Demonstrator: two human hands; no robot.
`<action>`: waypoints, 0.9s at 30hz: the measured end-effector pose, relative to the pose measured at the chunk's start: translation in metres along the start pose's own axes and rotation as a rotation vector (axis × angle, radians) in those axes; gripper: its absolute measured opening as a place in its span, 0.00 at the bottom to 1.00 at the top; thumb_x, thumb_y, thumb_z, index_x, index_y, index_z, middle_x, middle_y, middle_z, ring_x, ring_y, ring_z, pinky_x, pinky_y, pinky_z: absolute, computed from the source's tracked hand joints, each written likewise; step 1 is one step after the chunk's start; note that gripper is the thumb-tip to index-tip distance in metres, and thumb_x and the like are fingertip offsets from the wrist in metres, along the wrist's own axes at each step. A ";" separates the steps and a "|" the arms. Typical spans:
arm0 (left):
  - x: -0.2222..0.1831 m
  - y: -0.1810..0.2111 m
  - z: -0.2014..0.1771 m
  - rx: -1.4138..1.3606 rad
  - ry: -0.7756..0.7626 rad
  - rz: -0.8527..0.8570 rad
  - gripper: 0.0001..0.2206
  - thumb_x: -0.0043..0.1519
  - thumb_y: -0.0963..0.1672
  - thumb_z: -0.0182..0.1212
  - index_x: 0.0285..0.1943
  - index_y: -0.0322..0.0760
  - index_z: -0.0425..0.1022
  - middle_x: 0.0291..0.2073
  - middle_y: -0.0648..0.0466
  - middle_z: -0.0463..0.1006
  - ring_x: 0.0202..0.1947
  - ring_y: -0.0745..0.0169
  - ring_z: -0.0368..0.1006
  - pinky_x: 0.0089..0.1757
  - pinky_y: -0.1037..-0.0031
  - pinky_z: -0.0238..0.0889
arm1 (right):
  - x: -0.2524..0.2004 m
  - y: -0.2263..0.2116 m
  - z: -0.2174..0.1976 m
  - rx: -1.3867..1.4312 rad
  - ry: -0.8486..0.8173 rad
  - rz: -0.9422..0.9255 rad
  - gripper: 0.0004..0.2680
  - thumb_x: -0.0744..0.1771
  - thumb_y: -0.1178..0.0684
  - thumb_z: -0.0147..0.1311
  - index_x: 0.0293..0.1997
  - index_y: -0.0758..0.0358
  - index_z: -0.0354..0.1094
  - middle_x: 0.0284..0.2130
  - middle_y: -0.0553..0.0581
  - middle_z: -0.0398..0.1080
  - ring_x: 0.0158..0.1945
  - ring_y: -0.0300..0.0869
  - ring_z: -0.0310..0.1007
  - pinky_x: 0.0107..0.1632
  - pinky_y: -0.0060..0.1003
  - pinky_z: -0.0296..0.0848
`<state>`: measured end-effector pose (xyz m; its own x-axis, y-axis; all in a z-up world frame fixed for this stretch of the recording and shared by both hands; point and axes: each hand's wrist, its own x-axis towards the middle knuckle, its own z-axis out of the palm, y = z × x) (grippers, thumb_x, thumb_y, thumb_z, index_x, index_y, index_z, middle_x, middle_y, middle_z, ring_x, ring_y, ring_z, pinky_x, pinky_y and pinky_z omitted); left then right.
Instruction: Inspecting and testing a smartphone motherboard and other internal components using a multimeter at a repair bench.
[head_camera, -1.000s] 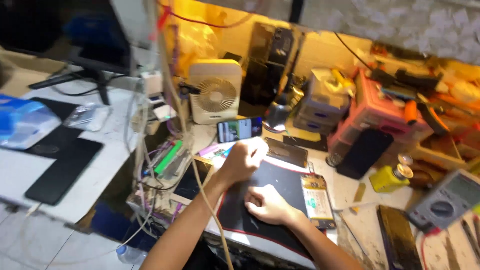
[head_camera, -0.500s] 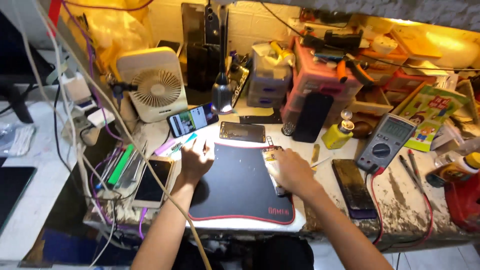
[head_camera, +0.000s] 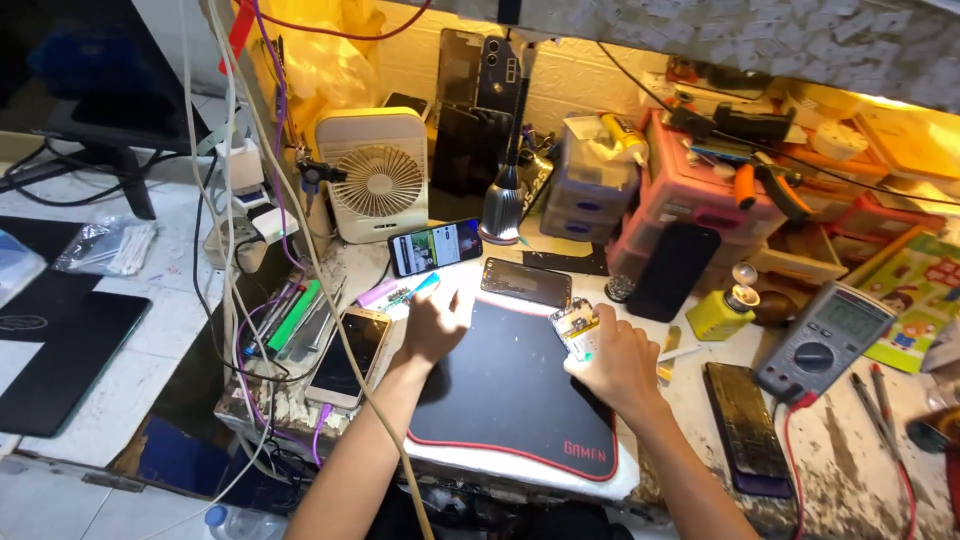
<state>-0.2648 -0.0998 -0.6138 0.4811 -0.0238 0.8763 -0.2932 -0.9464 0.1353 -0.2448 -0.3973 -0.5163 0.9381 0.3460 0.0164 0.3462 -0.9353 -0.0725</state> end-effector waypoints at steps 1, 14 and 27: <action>-0.011 -0.001 0.011 -0.233 -0.075 -0.247 0.08 0.63 0.39 0.54 0.31 0.34 0.75 0.15 0.46 0.69 0.14 0.49 0.69 0.23 0.68 0.65 | 0.002 -0.004 0.001 0.062 0.146 -0.052 0.35 0.53 0.31 0.68 0.62 0.55 0.58 0.37 0.63 0.73 0.46 0.60 0.77 0.50 0.56 0.76; 0.058 0.036 -0.041 -1.181 -0.451 -0.952 0.11 0.70 0.40 0.52 0.51 0.23 0.79 0.33 0.41 0.83 0.33 0.59 0.80 0.44 0.70 0.76 | 0.038 -0.057 0.027 0.425 0.482 -0.368 0.36 0.52 0.41 0.73 0.63 0.70 0.65 0.47 0.63 0.64 0.53 0.57 0.68 0.46 0.46 0.79; 0.042 0.016 -0.032 -1.247 -0.411 -0.992 0.12 0.69 0.37 0.49 0.51 0.15 0.76 0.36 0.29 0.80 0.33 0.46 0.80 0.38 0.62 0.79 | 0.046 -0.026 0.033 0.417 0.469 -0.438 0.40 0.50 0.33 0.75 0.62 0.68 0.68 0.48 0.60 0.66 0.52 0.53 0.70 0.53 0.40 0.73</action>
<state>-0.2758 -0.1056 -0.5594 0.9890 0.1250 0.0797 -0.1014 0.1790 0.9786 -0.2111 -0.3547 -0.5465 0.6540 0.5243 0.5453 0.7427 -0.5822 -0.3309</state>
